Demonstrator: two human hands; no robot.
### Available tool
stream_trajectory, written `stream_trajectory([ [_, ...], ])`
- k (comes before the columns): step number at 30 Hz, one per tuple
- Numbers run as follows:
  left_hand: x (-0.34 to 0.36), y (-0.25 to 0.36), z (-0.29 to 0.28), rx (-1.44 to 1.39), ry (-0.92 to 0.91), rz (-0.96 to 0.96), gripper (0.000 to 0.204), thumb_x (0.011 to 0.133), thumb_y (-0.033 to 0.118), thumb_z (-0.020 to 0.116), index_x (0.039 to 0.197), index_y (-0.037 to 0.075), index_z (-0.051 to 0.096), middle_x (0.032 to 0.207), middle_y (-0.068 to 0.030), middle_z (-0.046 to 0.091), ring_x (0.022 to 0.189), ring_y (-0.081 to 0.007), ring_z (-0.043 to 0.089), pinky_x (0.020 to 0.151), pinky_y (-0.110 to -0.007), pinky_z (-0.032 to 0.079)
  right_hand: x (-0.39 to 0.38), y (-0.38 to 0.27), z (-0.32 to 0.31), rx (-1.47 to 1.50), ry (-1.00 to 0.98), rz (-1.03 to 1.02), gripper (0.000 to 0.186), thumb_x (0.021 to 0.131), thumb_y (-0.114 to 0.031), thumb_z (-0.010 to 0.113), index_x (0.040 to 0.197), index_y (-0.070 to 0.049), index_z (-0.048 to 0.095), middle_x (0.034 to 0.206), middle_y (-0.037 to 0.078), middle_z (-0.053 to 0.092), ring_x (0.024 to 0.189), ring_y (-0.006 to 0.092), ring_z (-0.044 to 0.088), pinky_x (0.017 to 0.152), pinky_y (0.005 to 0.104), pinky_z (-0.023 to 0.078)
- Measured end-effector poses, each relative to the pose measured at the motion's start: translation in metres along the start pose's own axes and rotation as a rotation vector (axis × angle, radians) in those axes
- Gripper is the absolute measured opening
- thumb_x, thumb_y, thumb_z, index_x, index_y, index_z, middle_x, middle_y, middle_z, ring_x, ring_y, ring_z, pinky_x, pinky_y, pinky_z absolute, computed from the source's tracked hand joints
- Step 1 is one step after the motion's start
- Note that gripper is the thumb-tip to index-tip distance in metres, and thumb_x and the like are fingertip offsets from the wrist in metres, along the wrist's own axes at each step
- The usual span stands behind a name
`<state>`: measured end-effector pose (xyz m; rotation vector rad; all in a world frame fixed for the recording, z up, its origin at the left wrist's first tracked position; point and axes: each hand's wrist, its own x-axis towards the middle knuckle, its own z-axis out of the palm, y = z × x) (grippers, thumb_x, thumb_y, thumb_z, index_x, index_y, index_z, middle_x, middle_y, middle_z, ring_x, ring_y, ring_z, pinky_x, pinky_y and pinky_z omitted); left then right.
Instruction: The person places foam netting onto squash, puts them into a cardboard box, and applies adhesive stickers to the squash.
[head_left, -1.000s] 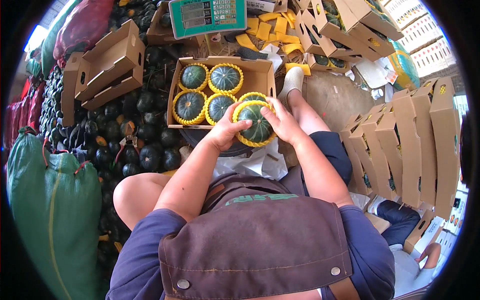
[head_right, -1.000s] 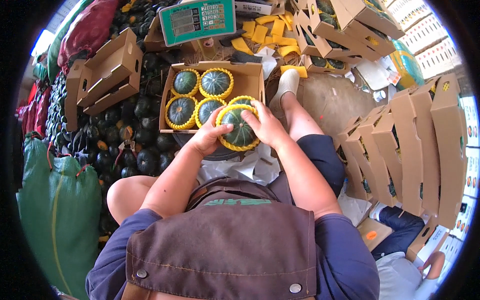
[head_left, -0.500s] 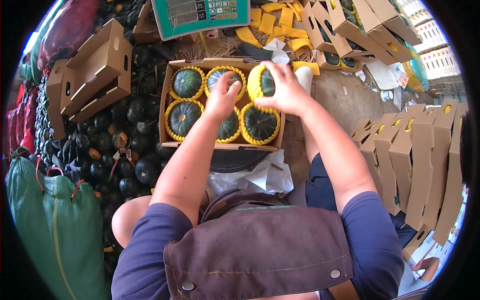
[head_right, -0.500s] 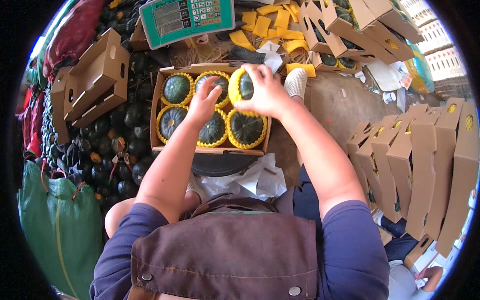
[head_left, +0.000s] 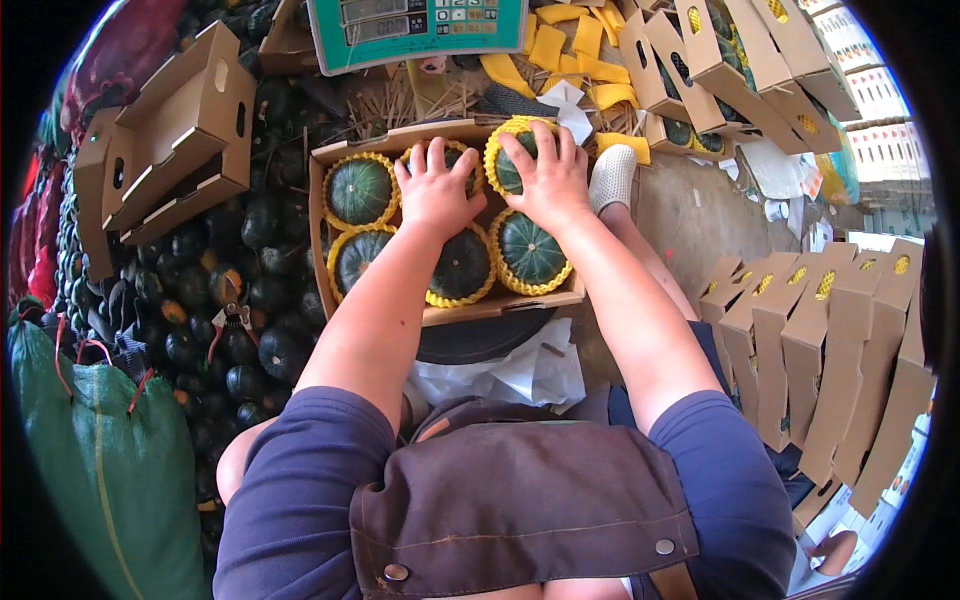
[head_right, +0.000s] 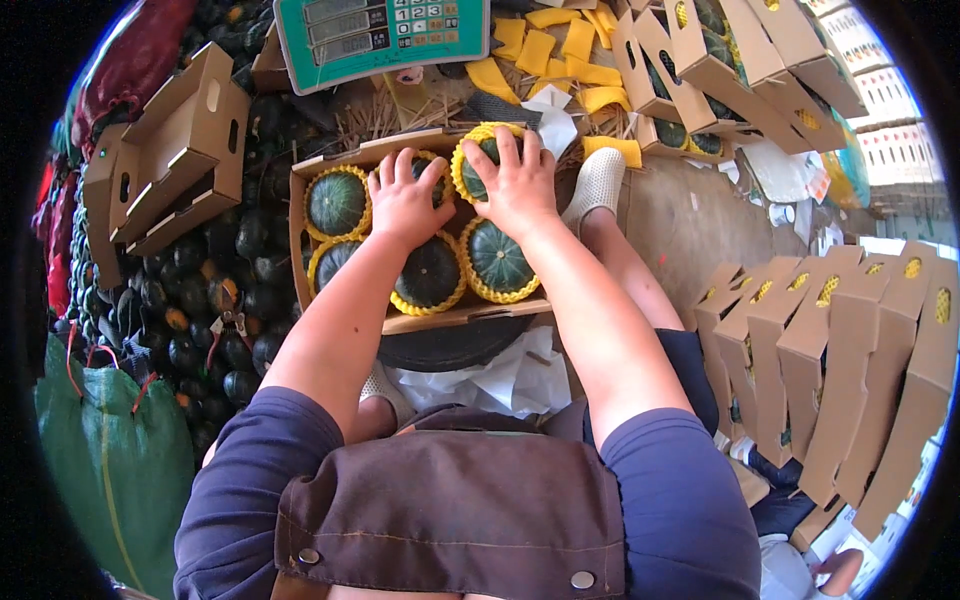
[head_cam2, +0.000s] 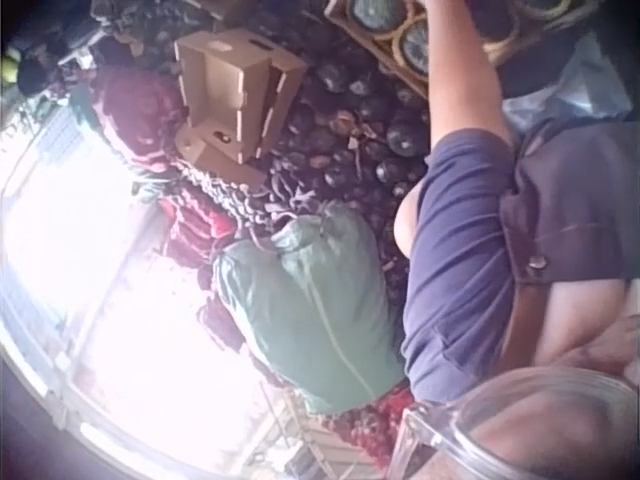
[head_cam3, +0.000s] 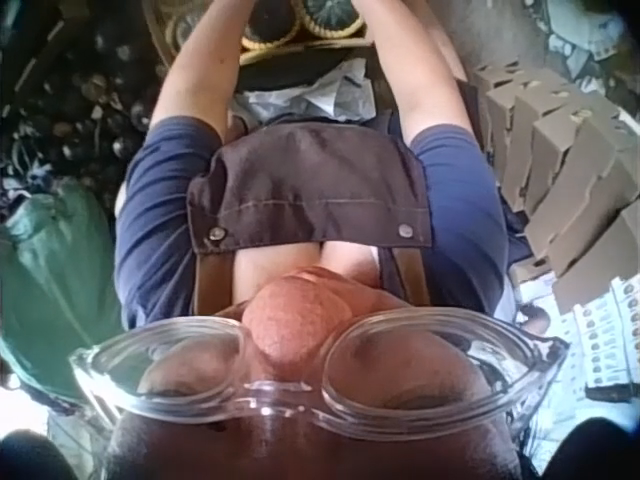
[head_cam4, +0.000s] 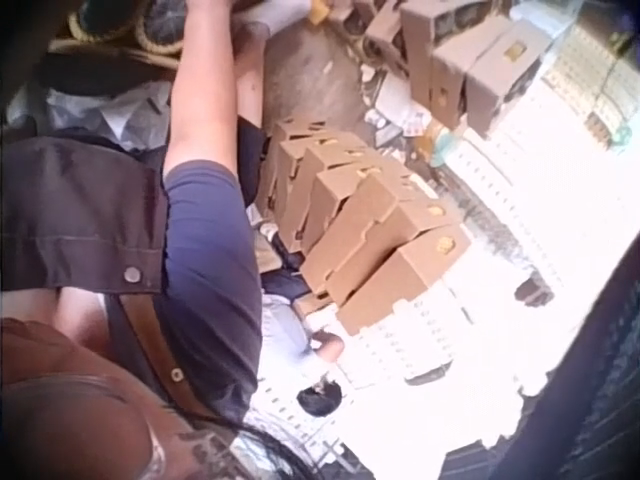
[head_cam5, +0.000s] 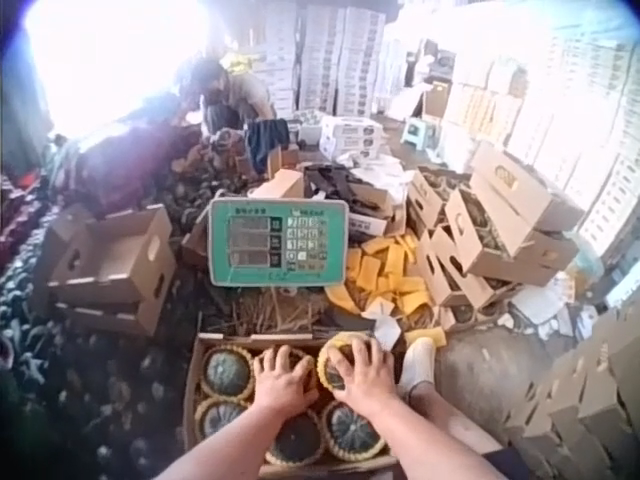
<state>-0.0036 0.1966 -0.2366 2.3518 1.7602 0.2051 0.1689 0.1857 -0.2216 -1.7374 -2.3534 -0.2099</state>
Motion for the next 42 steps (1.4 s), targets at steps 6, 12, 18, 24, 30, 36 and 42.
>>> stream_trajectory([
  [6, -0.004, -0.003, 0.005, -0.062, 0.115, -0.035, 0.056, 0.069, 0.038, 0.065, 0.121, 0.026, 0.047, 0.135, -0.0157, 0.031, 0.126, -0.0398, 0.026, 0.1, -0.06, 0.019, 0.011, 0.004, -0.007, -0.023, -0.208, -0.08, 0.083, 0.06, -0.037, 0.076, 0.132, -0.03, 0.035, 0.132, 0.014, 0.03, 0.12, 0.0404, 0.028, 0.096, 0.0535, 0.029],
  [12, -0.004, 0.0, 0.012, -0.058, 0.165, -0.015, 0.052, 0.07, 0.037, 0.063, 0.119, 0.026, 0.048, 0.132, -0.0155, 0.034, 0.125, -0.0393, 0.027, 0.1, -0.059, 0.02, 0.009, 0.011, -0.003, 0.039, -0.342, -0.134, 0.083, 0.059, -0.041, 0.075, 0.132, -0.025, 0.037, 0.133, 0.016, 0.032, 0.117, 0.0402, 0.035, 0.093, 0.0502, 0.036],
  [18, -0.005, -0.001, 0.014, -0.053, 0.189, -0.005, 0.053, 0.069, 0.035, 0.063, 0.119, 0.026, 0.049, 0.132, -0.0152, 0.034, 0.124, -0.0394, 0.027, 0.102, -0.057, 0.019, 0.016, 0.012, -0.004, 0.108, -0.453, -0.09, 0.084, 0.057, -0.042, 0.075, 0.131, -0.024, 0.04, 0.132, 0.016, 0.035, 0.115, 0.0366, 0.039, 0.094, 0.0457, 0.037],
  [24, -0.002, -0.006, 0.006, -0.034, 0.072, 0.068, 0.054, 0.072, 0.036, 0.06, 0.123, 0.027, 0.047, 0.133, -0.0135, 0.035, 0.126, -0.0375, 0.026, 0.103, -0.056, 0.016, 0.011, 0.007, -0.006, 0.126, -0.512, -0.069, 0.085, 0.06, -0.043, 0.073, 0.134, -0.024, 0.035, 0.136, 0.016, 0.033, 0.118, 0.0364, 0.037, 0.096, 0.0452, 0.036],
  [30, -0.001, 0.004, -0.005, 0.042, -0.059, 0.183, 0.063, 0.076, 0.04, 0.058, 0.134, 0.028, 0.036, 0.139, -0.015, 0.031, 0.128, -0.0378, 0.024, 0.104, -0.053, 0.017, -0.02, -0.001, 0.005, 0.09, -0.375, -0.015, 0.083, 0.069, -0.042, 0.068, 0.138, -0.023, 0.027, 0.141, 0.018, 0.026, 0.127, 0.0415, 0.027, 0.104, 0.0503, 0.024],
  [36, -0.045, -0.014, -0.004, 0.077, 0.048, 0.157, 0.053, 0.079, 0.036, 0.058, 0.126, 0.016, 0.045, 0.134, -0.0134, 0.037, 0.126, -0.0338, 0.029, 0.104, -0.051, 0.018, -0.061, -0.009, -0.04, 0.239, -0.279, -0.058, 0.068, 0.074, -0.04, 0.063, 0.131, -0.01, 0.04, 0.133, 0.017, 0.038, 0.123, 0.0377, 0.034, 0.099, 0.0511, 0.031],
  [42, -0.124, 0.037, 0.01, 0.031, -0.079, 0.268, 0.045, 0.078, 0.039, 0.058, 0.112, 0.011, 0.054, 0.128, -0.0103, 0.043, 0.124, -0.0317, 0.032, 0.103, -0.052, 0.02, -0.174, 0.042, -0.174, 0.738, 0.007, -0.05, 0.032, 0.076, -0.028, 0.061, 0.098, -0.004, 0.061, 0.097, 0.013, 0.061, 0.094, 0.03, 0.057, 0.084, 0.0389, 0.044],
])
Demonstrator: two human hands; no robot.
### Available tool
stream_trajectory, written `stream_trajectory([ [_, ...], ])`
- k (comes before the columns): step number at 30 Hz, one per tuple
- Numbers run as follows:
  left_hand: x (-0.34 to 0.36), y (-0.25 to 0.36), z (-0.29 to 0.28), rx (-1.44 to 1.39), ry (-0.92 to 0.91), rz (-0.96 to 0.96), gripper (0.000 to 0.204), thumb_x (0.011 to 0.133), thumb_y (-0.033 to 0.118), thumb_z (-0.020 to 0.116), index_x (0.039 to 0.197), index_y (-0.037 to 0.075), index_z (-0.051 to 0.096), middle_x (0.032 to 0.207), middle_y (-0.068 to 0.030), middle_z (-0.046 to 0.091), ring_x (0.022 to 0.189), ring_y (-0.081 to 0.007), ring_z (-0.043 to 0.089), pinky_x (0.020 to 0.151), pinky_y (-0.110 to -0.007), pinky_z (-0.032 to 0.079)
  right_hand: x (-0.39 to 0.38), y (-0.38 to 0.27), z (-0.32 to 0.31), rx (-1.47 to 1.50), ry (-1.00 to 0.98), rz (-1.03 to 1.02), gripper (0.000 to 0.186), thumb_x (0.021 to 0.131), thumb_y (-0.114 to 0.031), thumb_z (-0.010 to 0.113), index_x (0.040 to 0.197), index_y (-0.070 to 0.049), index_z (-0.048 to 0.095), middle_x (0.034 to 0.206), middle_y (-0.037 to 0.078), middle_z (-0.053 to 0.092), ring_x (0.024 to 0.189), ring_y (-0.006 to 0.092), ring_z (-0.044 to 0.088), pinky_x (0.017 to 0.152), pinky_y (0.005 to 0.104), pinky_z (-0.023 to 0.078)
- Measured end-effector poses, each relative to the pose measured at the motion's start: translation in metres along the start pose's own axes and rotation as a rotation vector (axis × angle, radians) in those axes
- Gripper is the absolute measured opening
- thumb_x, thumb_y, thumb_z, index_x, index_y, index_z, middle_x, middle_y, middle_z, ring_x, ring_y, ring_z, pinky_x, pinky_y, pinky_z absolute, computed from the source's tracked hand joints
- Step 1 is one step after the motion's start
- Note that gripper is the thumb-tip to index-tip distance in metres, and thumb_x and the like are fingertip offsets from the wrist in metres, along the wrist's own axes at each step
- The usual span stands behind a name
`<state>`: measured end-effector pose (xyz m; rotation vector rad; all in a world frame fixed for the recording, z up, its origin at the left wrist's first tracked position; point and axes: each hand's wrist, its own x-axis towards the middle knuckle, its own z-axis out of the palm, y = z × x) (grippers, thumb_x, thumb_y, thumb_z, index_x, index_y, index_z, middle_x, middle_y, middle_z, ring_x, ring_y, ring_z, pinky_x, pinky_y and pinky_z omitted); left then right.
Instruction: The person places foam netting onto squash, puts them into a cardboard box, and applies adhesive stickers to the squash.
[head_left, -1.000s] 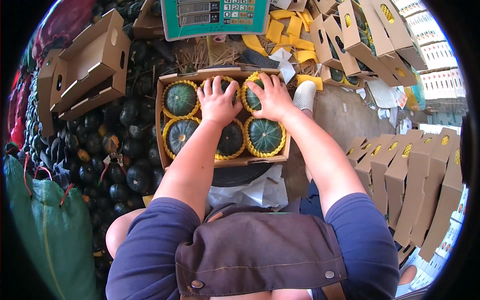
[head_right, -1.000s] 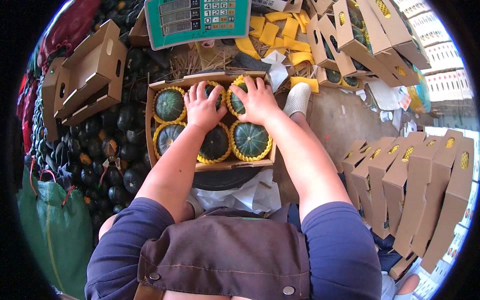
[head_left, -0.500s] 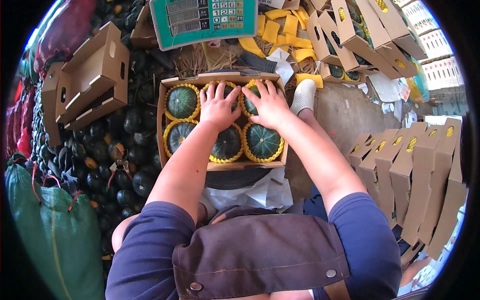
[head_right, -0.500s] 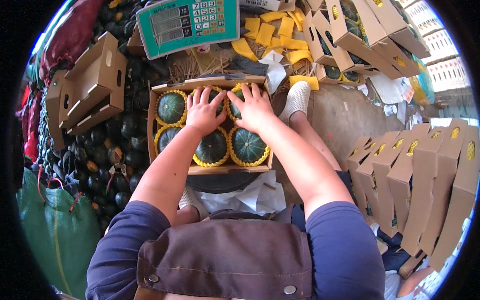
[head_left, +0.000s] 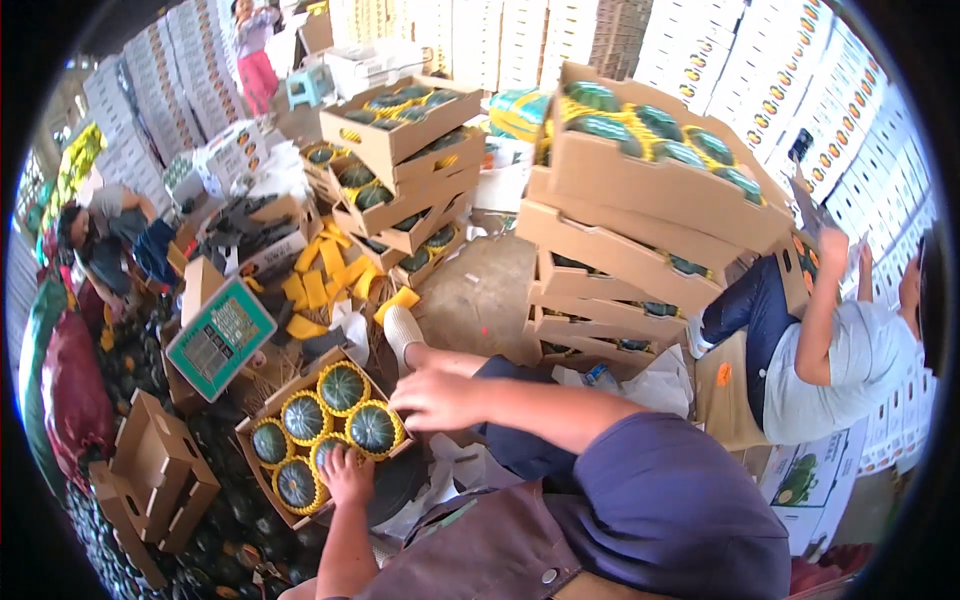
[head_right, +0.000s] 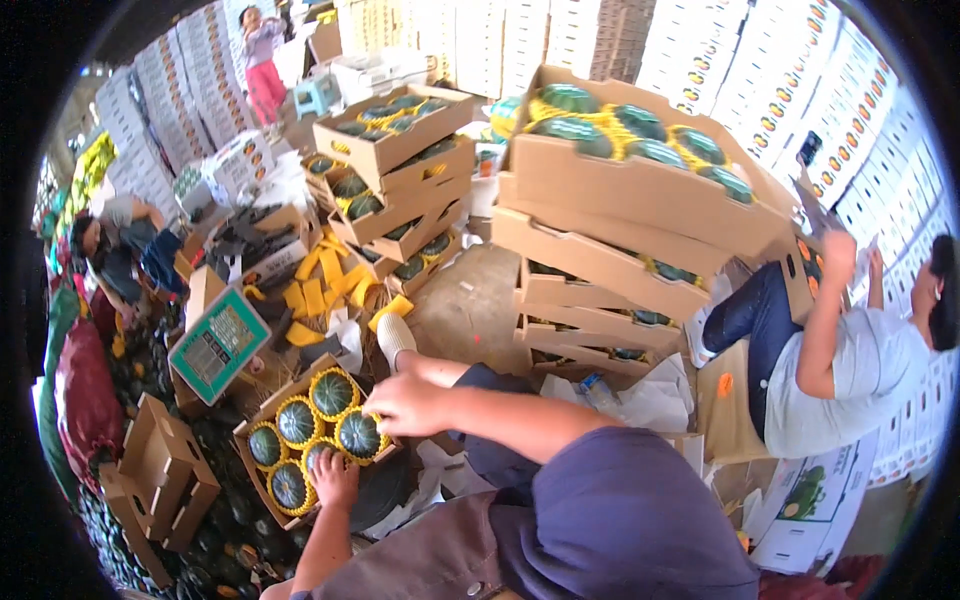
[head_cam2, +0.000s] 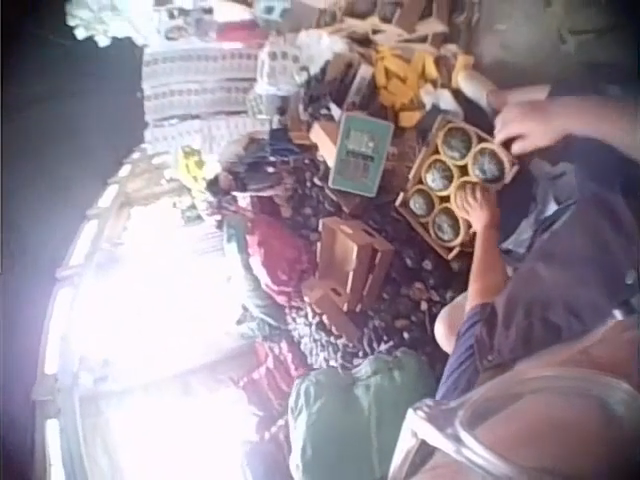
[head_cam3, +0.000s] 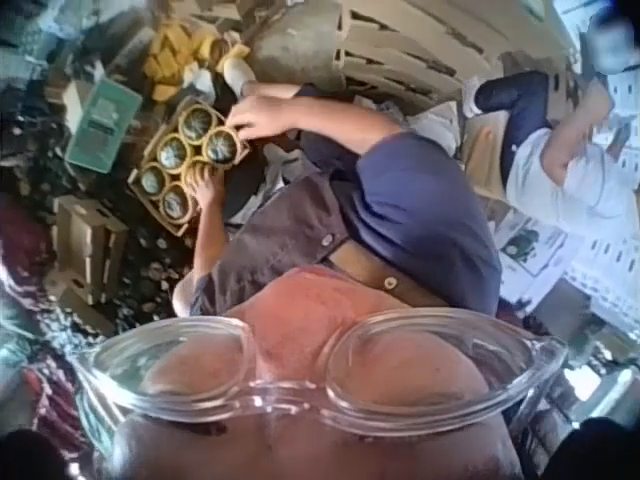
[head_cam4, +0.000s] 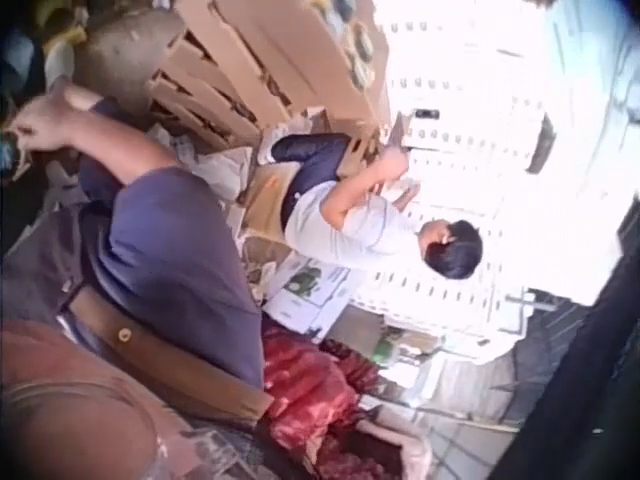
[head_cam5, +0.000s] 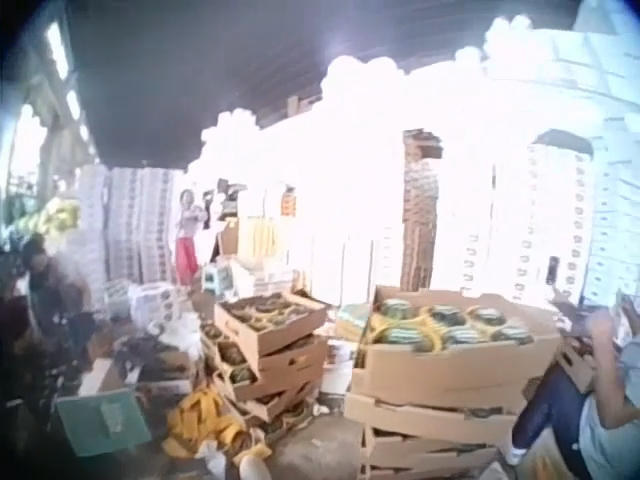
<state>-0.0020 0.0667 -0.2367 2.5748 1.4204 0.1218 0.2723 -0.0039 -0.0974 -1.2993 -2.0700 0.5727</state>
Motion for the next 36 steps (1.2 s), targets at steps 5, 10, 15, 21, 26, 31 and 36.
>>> stream_trajectory([
  [5, -0.025, 0.013, -0.03, 0.046, -0.215, -0.069, 0.05, 0.076, 0.04, 0.059, 0.117, 0.012, 0.052, 0.128, -0.0105, 0.044, 0.125, -0.0304, 0.033, 0.103, -0.051, 0.021, -0.061, -0.117, -0.203, -0.732, 0.746, -0.131, 0.023, 0.078, -0.022, 0.061, 0.095, -0.007, 0.06, 0.094, 0.008, 0.057, 0.088, 0.0271, 0.054, 0.078, 0.0407, 0.042],
  [10, 0.006, 0.022, -0.087, -0.006, -0.369, 0.033, 0.049, 0.075, 0.035, 0.061, 0.117, 0.011, 0.053, 0.121, -0.0154, 0.052, 0.114, -0.0304, 0.047, 0.096, -0.042, 0.036, -0.147, -0.113, -0.29, -1.276, 0.861, 0.27, 0.032, 0.077, -0.021, 0.062, 0.105, -0.009, 0.056, 0.099, 0.009, 0.057, 0.092, 0.0274, 0.053, 0.082, 0.0413, 0.041],
  [15, 0.036, 0.022, -0.161, -0.159, -0.354, 0.046, 0.045, 0.078, 0.022, 0.061, 0.118, 0.005, 0.051, 0.111, -0.018, 0.058, 0.103, -0.0298, 0.056, 0.088, -0.038, 0.044, -0.172, -0.08, -0.296, -1.277, 0.903, 0.328, 0.033, 0.073, -0.024, 0.066, 0.103, -0.013, 0.057, 0.099, 0.007, 0.057, 0.094, 0.0252, 0.053, 0.081, 0.0399, 0.04],
  [21, 0.015, -0.005, -0.155, -0.477, -0.171, 0.017, 0.042, 0.081, 0.02, 0.059, 0.118, 0.004, 0.049, 0.098, -0.0154, 0.06, 0.09, -0.0213, 0.058, 0.078, -0.035, 0.046, -0.179, -0.078, -0.282, -1.155, 0.945, 0.378, 0.044, 0.07, -0.024, 0.067, 0.11, -0.013, 0.055, 0.105, 0.007, 0.055, 0.103, 0.0266, 0.049, 0.087, 0.045, 0.036],
  [26, -0.017, -0.112, -0.128, -0.493, -0.232, -0.007, 0.038, 0.084, 0.024, 0.058, 0.114, 0.002, 0.049, 0.099, -0.0074, 0.059, 0.085, -0.0175, 0.056, 0.072, -0.032, 0.047, -0.139, -0.08, -0.152, -0.912, 0.837, 0.106, 0.041, 0.079, -0.024, 0.058, 0.118, -0.011, 0.049, 0.123, 0.012, 0.045, 0.121, 0.0315, 0.037, 0.101, 0.0532, 0.024],
  [31, -0.033, -0.088, -0.105, -1.289, -0.179, -0.407, 0.036, 0.087, 0.031, 0.055, 0.111, 0.004, 0.054, 0.101, -0.0086, 0.06, 0.086, -0.015, 0.056, 0.075, -0.029, 0.046, -0.198, -0.01, 0.006, -0.608, 0.4, 0.543, 0.045, 0.071, -0.038, 0.062, 0.11, -0.017, 0.058, 0.119, 0.007, 0.052, 0.113, 0.0278, 0.044, 0.089, 0.05, 0.034],
  [36, -0.145, -0.161, -0.074, -1.231, 0.005, -0.471, 0.033, 0.085, 0.029, 0.055, 0.111, 0.008, 0.056, 0.107, -0.0096, 0.06, 0.094, -0.0225, 0.056, 0.08, -0.036, 0.046, -0.136, 0.004, 0.011, -0.415, 0.337, 0.28, 0.012, 0.071, -0.022, 0.056, 0.074, -0.012, 0.062, 0.081, 0.009, 0.061, 0.081, 0.0314, 0.057, 0.069, 0.0436, 0.046],
])
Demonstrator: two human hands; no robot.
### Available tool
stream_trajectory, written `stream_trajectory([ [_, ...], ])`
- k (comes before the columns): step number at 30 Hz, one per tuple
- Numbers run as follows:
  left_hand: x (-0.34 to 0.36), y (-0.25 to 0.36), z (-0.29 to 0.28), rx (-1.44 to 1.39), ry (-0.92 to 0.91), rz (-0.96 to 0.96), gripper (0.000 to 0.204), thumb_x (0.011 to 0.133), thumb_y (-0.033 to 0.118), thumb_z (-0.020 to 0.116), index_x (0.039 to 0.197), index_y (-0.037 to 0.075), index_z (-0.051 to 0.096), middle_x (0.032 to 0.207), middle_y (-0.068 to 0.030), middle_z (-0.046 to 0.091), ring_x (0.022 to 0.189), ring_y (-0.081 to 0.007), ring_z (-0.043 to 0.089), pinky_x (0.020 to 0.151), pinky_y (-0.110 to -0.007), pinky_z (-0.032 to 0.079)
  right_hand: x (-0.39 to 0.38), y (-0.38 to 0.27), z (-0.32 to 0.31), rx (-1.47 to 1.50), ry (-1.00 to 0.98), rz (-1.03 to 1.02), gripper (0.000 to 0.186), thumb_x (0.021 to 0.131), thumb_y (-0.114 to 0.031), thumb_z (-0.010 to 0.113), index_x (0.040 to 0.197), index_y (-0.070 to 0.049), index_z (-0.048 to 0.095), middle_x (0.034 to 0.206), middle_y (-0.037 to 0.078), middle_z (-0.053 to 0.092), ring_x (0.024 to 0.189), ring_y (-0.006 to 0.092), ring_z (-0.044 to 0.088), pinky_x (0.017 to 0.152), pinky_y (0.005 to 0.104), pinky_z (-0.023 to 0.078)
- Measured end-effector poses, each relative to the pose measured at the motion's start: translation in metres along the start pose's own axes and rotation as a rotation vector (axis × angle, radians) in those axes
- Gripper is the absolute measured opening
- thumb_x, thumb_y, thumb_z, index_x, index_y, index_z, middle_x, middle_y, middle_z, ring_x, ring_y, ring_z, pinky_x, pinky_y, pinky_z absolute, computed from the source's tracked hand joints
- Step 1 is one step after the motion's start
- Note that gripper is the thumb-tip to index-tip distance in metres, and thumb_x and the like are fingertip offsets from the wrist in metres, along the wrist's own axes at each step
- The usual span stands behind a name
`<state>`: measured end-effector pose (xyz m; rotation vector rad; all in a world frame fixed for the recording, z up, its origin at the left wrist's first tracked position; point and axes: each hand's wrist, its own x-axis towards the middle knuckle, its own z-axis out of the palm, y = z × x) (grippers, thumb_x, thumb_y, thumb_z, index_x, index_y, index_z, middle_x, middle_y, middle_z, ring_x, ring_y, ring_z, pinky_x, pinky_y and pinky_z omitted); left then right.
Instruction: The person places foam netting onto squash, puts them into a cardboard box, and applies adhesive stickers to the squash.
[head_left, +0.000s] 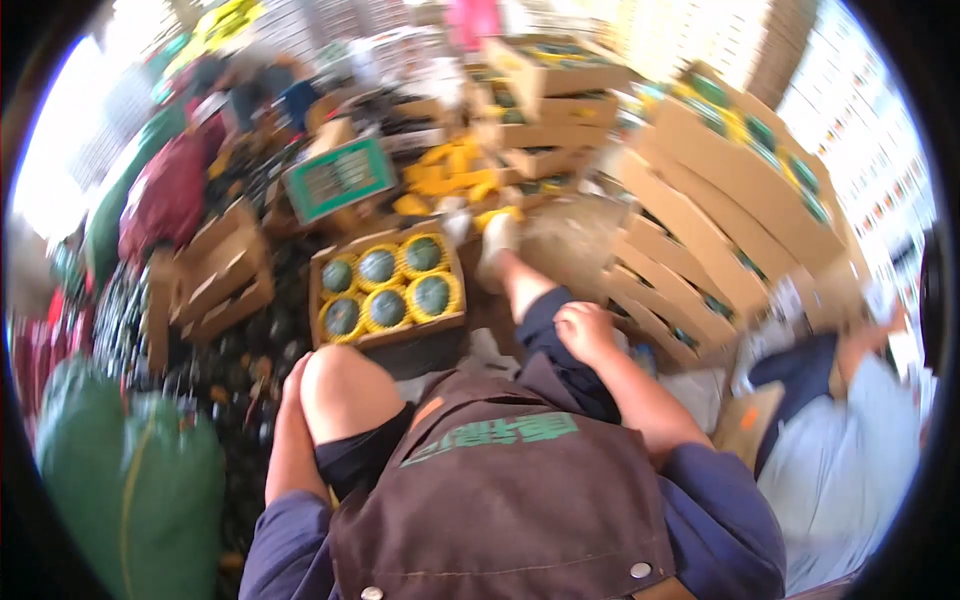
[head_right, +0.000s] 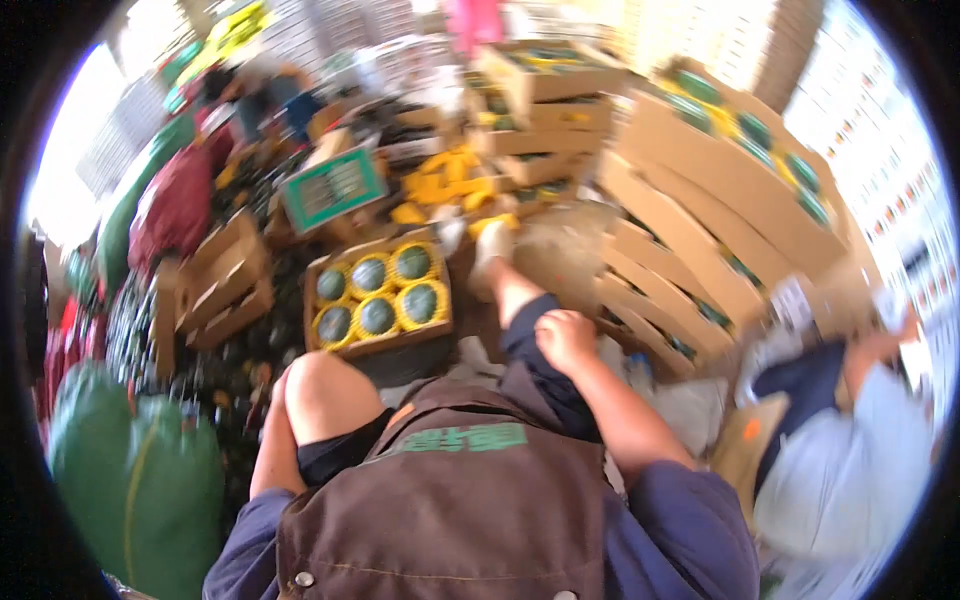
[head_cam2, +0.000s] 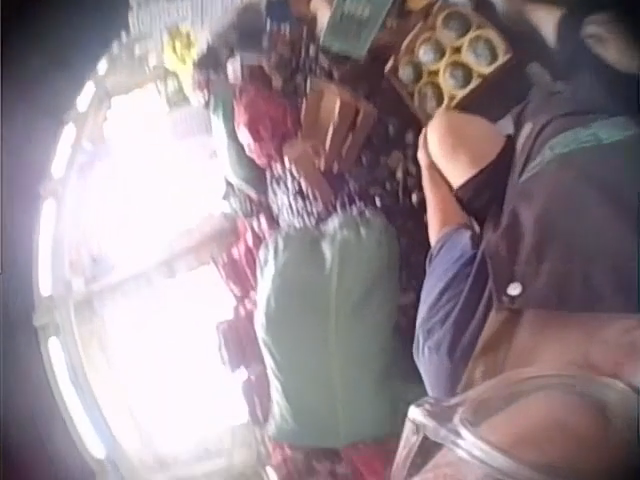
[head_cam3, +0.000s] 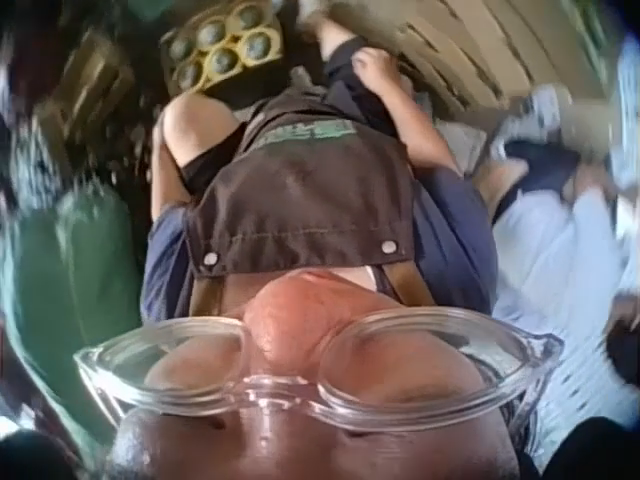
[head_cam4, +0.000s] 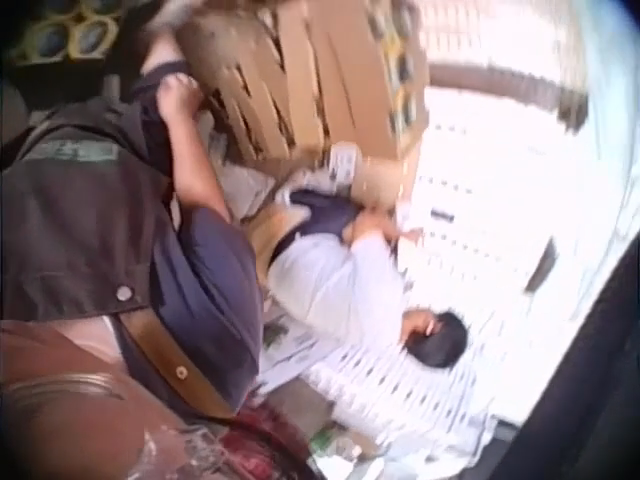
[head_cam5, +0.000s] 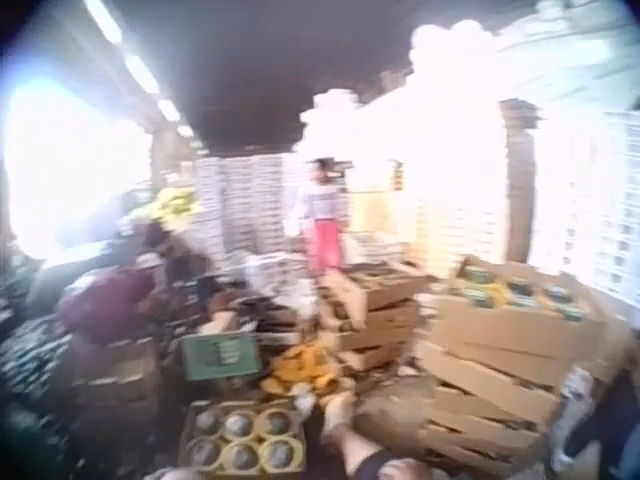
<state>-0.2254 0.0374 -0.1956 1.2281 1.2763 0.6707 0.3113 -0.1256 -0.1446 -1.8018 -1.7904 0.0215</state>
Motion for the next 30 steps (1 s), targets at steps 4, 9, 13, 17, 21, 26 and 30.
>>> stream_trajectory([
  [4, -0.114, -0.032, 0.02, 0.248, 0.124, -0.199, 0.033, 0.084, 0.028, 0.055, 0.111, 0.01, 0.056, 0.107, -0.0097, 0.06, 0.095, -0.0244, 0.056, 0.082, -0.038, 0.045, 0.014, -0.004, -0.009, -0.087, -0.282, 0.087, 0.016, 0.078, -0.011, 0.047, 0.068, -0.001, 0.053, 0.07, 0.019, 0.054, 0.068, 0.0348, 0.054, 0.064, 0.0413, 0.044],
  [9, -0.2, -0.079, 0.078, 0.375, 0.074, -0.489, 0.033, 0.082, 0.028, 0.056, 0.111, 0.011, 0.056, 0.108, -0.0099, 0.06, 0.097, -0.0267, 0.055, 0.085, -0.04, 0.043, -0.012, 0.027, -0.011, 0.068, -0.12, 0.002, 0.02, 0.091, -0.017, 0.042, 0.093, 0.0, 0.053, 0.088, 0.021, 0.056, 0.084, 0.0374, 0.053, 0.074, 0.0425, 0.041],
  [13, -0.284, -0.104, 0.104, 0.498, 0.074, -0.731, 0.034, 0.081, 0.027, 0.056, 0.111, 0.013, 0.057, 0.108, -0.0101, 0.059, 0.099, -0.0286, 0.054, 0.087, -0.042, 0.042, -0.009, 0.004, -0.037, 0.039, -0.338, 0.006, 0.021, 0.092, -0.019, 0.042, 0.089, 0.0, 0.05, 0.082, 0.021, 0.054, 0.079, 0.0378, 0.052, 0.07, 0.0413, 0.041],
  [17, -0.324, -0.109, 0.094, 0.969, 0.138, -0.651, 0.045, 0.072, 0.031, 0.06, 0.113, 0.014, 0.055, 0.117, -0.011, 0.052, 0.111, -0.0324, 0.046, 0.095, -0.051, 0.033, -0.015, 0.003, -0.062, 0.157, -0.47, 0.095, 0.023, 0.091, -0.02, 0.044, 0.083, 0.001, 0.047, 0.07, 0.014, 0.048, 0.067, 0.0251, 0.047, 0.066, 0.0359, 0.041],
  [21, -0.347, -0.124, 0.069, 0.745, 0.175, -0.856, 0.05, 0.079, 0.04, 0.057, 0.118, 0.009, 0.052, 0.124, -0.0137, 0.05, 0.113, -0.0312, 0.048, 0.094, -0.044, 0.037, -0.033, -0.004, -0.075, 0.32, -0.752, 0.062, 0.024, 0.089, -0.016, 0.05, 0.073, 0.0, 0.042, 0.065, 0.003, 0.035, 0.065, 0.0102, 0.036, 0.06, 0.0271, 0.037],
  [26, -0.309, -0.202, 0.055, 0.486, 0.139, -0.636, 0.057, 0.081, 0.05, 0.054, 0.115, 0.004, 0.053, 0.114, -0.0182, 0.056, 0.105, -0.034, 0.053, 0.088, -0.04, 0.042, -0.039, -0.011, -0.078, 0.315, -0.747, 0.259, 0.021, 0.085, -0.016, 0.058, 0.078, 0.001, 0.047, 0.067, 0.005, 0.04, 0.069, 0.0117, 0.041, 0.067, 0.0283, 0.04],
  [30, -0.214, -0.228, 0.015, 0.284, 0.134, -0.437, 0.047, 0.084, 0.037, 0.054, 0.116, 0.003, 0.051, 0.114, -0.0177, 0.056, 0.105, -0.031, 0.053, 0.088, -0.039, 0.042, -0.056, -0.017, -0.087, 0.081, -0.238, 0.17, 0.032, 0.075, -0.024, 0.067, 0.098, -0.002, 0.059, 0.101, 0.014, 0.055, 0.098, 0.03, 0.052, 0.087, 0.0366, 0.041],
])
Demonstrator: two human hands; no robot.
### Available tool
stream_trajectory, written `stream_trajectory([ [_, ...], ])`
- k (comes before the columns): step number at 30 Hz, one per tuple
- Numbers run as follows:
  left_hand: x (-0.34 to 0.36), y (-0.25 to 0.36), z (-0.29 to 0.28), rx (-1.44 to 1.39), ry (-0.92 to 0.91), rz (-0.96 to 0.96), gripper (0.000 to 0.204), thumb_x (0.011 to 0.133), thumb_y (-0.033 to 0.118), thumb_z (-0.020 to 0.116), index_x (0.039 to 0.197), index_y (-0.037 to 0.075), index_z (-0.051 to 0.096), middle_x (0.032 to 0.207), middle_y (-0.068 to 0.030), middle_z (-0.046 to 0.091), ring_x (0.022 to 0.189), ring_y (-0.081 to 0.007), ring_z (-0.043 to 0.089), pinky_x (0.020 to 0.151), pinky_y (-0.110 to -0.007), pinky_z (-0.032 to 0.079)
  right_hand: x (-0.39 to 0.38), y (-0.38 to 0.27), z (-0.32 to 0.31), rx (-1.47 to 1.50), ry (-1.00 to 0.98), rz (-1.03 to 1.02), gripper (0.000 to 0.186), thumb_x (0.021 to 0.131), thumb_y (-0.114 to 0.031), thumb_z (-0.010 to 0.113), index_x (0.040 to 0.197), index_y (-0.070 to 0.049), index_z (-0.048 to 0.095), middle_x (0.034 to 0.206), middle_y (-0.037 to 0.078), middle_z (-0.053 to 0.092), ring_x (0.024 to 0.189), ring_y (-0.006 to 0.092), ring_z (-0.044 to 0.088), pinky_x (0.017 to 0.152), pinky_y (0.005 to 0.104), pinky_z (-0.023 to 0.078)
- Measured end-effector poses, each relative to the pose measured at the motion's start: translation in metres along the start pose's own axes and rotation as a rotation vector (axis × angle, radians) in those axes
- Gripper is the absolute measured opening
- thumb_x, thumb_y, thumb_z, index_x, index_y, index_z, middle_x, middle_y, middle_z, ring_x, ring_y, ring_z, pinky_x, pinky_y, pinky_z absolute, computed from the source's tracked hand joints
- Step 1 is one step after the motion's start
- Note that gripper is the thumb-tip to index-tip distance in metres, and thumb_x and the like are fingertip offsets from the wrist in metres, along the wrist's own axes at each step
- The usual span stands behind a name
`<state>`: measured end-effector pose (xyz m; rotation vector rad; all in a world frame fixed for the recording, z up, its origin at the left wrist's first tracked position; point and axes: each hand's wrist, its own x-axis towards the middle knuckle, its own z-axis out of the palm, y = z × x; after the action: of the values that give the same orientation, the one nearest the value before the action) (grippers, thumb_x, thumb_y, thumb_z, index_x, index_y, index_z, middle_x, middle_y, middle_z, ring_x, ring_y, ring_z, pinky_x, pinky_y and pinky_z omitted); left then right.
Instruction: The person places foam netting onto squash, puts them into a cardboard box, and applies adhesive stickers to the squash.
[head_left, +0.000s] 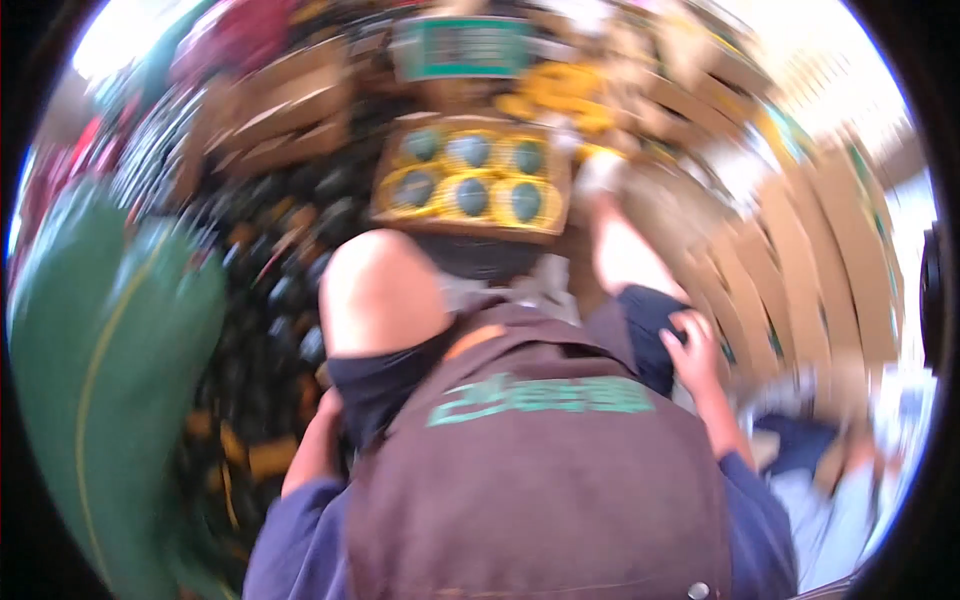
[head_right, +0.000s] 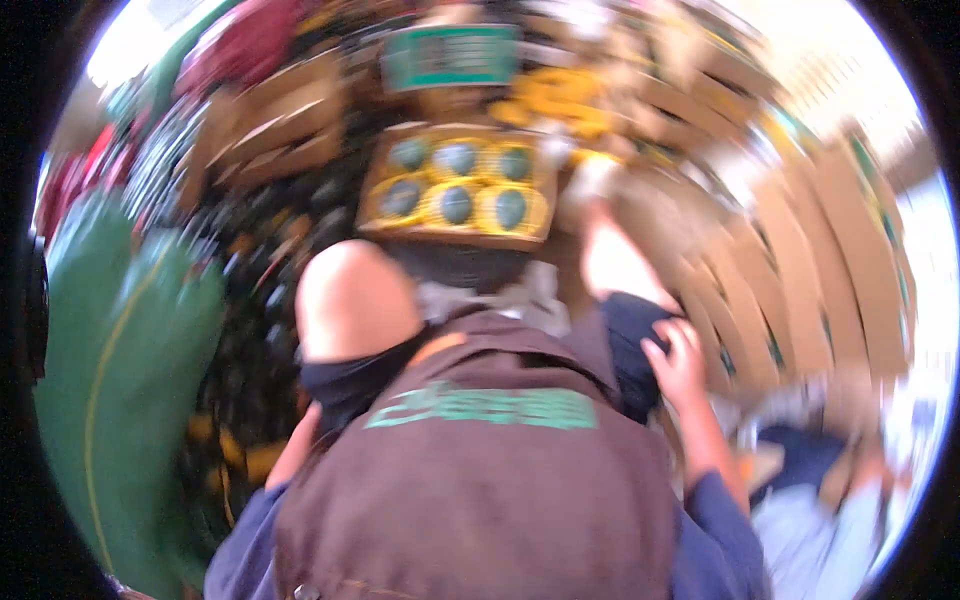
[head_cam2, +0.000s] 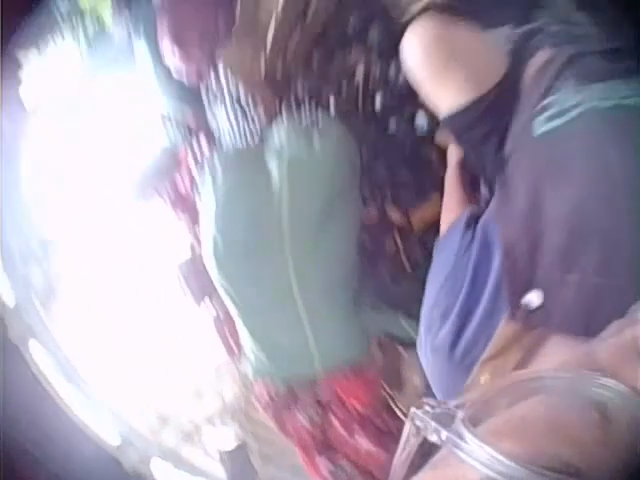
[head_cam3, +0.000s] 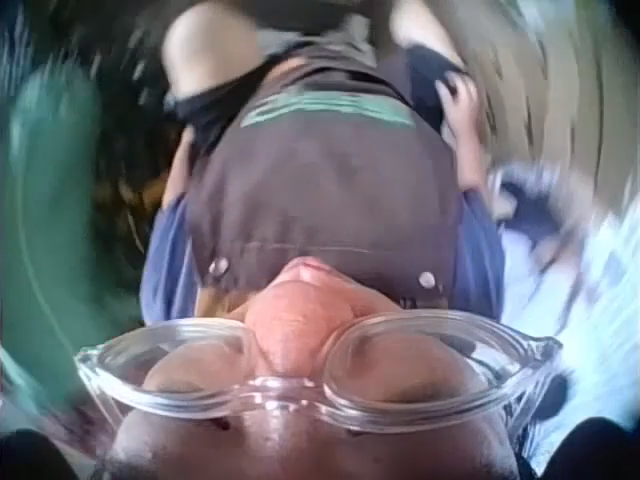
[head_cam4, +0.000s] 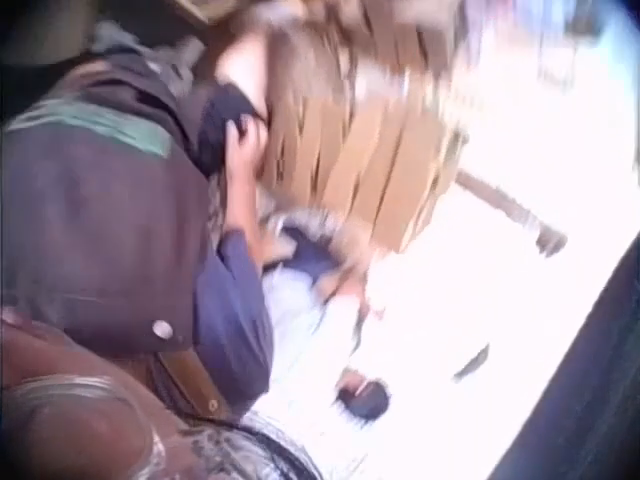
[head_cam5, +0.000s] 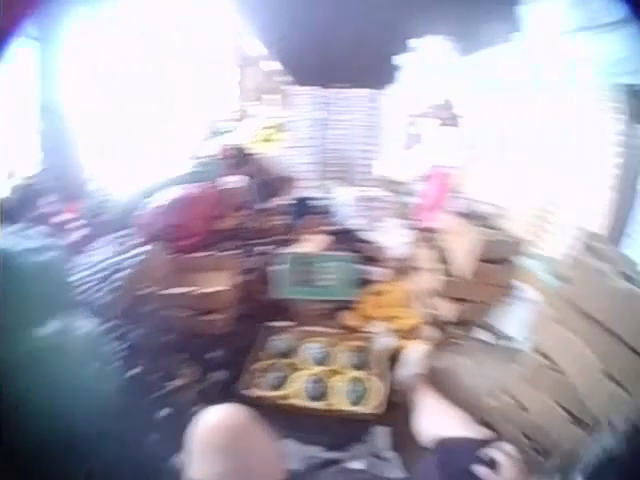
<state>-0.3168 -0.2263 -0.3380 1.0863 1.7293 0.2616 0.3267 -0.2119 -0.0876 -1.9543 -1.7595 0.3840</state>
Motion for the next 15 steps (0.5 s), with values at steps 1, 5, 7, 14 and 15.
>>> stream_trajectory([
  [1, 0.004, 0.017, -0.016, -0.044, 0.053, -0.021, 0.047, 0.085, 0.037, 0.054, 0.117, 0.003, 0.051, 0.114, -0.0171, 0.056, 0.105, -0.0303, 0.053, 0.088, -0.039, 0.042, -0.002, 0.004, 0.008, -0.047, 0.055, -0.03, 0.04, 0.074, -0.028, 0.067, 0.104, -0.004, 0.057, 0.11, 0.015, 0.053, 0.106, 0.032, 0.048, 0.092, 0.0389, 0.039],
  [5, 0.047, 0.107, -0.086, -0.238, 0.203, 0.074, 0.044, 0.087, 0.034, 0.052, 0.12, 0.005, 0.048, 0.114, -0.0149, 0.056, 0.105, -0.0275, 0.053, 0.088, -0.038, 0.042, -0.027, 0.004, 0.021, 0.001, 0.102, -0.061, 0.022, 0.08, -0.019, 0.059, 0.099, -0.007, 0.057, 0.114, 0.013, 0.052, 0.107, 0.0327, 0.049, 0.091, 0.041, 0.039],
  [7, 0.065, 0.175, -0.114, -0.319, 0.24, 0.199, 0.043, 0.088, 0.033, 0.051, 0.121, 0.005, 0.047, 0.114, -0.0138, 0.055, 0.105, -0.026, 0.053, 0.088, -0.038, 0.041, -0.033, 0.001, 0.038, -0.026, 0.261, -0.068, 0.017, 0.076, -0.015, 0.06, 0.09, -0.006, 0.057, 0.113, 0.013, 0.053, 0.104, 0.0327, 0.05, 0.088, 0.0424, 0.041],
  [14, -0.001, 0.39, -0.092, -0.305, 0.164, 0.571, 0.041, 0.091, 0.033, 0.049, 0.124, 0.009, 0.045, 0.119, -0.0097, 0.052, 0.11, -0.0218, 0.049, 0.092, -0.035, 0.037, -0.006, -0.01, 0.052, -0.016, 0.338, 0.114, 0.047, 0.071, -0.024, 0.067, 0.112, -0.009, 0.052, 0.11, 0.01, 0.051, 0.1, 0.0304, 0.05, 0.084, 0.0407, 0.045],
  [15, -0.017, 0.414, -0.076, -0.198, 0.12, 0.624, 0.041, 0.091, 0.032, 0.048, 0.125, 0.009, 0.045, 0.121, -0.0094, 0.05, 0.113, -0.0216, 0.046, 0.095, -0.035, 0.034, -0.001, -0.007, 0.053, -0.003, 0.281, 0.135, 0.041, 0.071, -0.024, 0.067, 0.108, -0.009, 0.055, 0.11, 0.01, 0.051, 0.1, 0.0302, 0.05, 0.084, 0.0409, 0.045],
])
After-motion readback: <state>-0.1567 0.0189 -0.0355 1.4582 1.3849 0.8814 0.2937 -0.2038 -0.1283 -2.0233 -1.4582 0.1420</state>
